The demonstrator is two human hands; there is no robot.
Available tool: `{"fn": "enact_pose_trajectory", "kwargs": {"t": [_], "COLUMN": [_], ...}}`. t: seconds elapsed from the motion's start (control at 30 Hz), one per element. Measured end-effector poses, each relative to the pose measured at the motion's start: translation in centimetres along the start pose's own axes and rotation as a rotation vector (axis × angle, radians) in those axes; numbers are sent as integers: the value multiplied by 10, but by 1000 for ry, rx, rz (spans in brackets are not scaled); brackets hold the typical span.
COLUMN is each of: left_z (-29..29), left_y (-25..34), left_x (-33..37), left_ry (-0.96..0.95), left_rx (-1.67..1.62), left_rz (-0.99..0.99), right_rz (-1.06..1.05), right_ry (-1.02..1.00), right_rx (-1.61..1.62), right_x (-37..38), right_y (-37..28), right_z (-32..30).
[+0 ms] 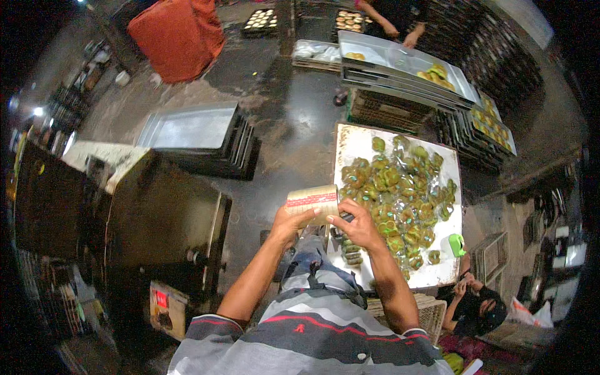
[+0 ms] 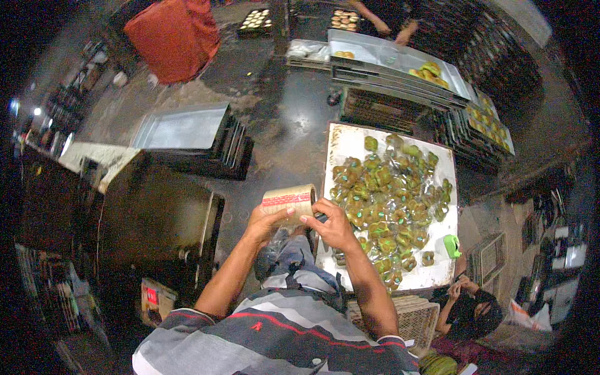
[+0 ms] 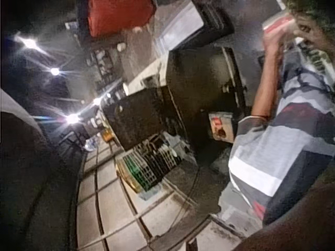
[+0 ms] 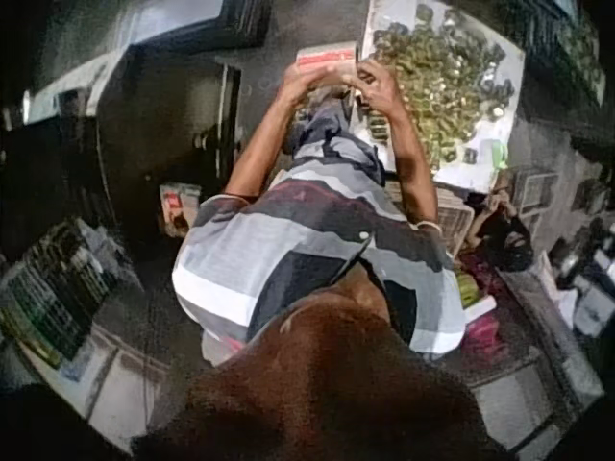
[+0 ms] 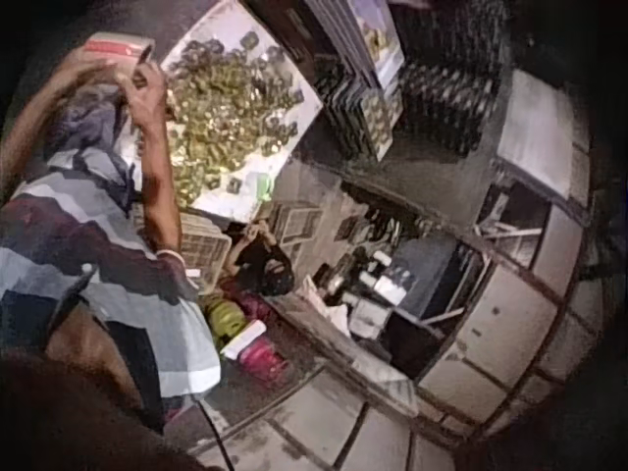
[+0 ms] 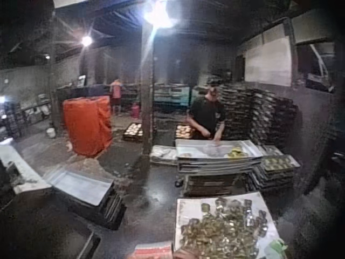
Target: The person sits on the floor and packages small, greenish-brown bread rolls into clear plastic bags. They use a handheld sealing device to close the bags and then place the finished packages into a white plastic basket. The person occasionally reaches for a roll of tape to secure the packaging.
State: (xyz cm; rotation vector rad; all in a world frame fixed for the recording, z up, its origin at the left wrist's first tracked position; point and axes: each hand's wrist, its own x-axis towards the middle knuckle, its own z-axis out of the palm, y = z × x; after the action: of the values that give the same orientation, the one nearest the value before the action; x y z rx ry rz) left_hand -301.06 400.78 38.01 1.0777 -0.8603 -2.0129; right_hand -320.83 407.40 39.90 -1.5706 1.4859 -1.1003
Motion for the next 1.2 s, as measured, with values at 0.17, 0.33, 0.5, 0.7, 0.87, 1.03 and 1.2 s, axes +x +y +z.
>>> {"fn": "enact_pose_trajectory", "kwargs": {"t": [0.17,0.33,0.5,0.7,0.87,1.03,1.2], "left_z": [-33,-57,-89,-104,-116,-159,-164], "left_y": [-2,-7,-31,-61,-87,-64,-36], "left_x": [-22,-44,-54,-72,-74,-96,-106], "left_ry": [159,195,175,156,116,273,309], "left_rx": [-71,-50,-1,-72,-54,-70,173], "left_rz": [-56,-29,-80,-237,-295,-428,-227], "right_rz": [198,109,206,350,389,450,392], "right_ry": [-66,-190,-298,-310,-293,-230,-336], "right_rx": [241,244,405,368,369,315,313], "right_x": [-2,-2,-19,-52,-73,-70,-37], "right_y": [1,2,4,0,4,-11,3], "right_z": [40,58,78,88,87,35,36]}}
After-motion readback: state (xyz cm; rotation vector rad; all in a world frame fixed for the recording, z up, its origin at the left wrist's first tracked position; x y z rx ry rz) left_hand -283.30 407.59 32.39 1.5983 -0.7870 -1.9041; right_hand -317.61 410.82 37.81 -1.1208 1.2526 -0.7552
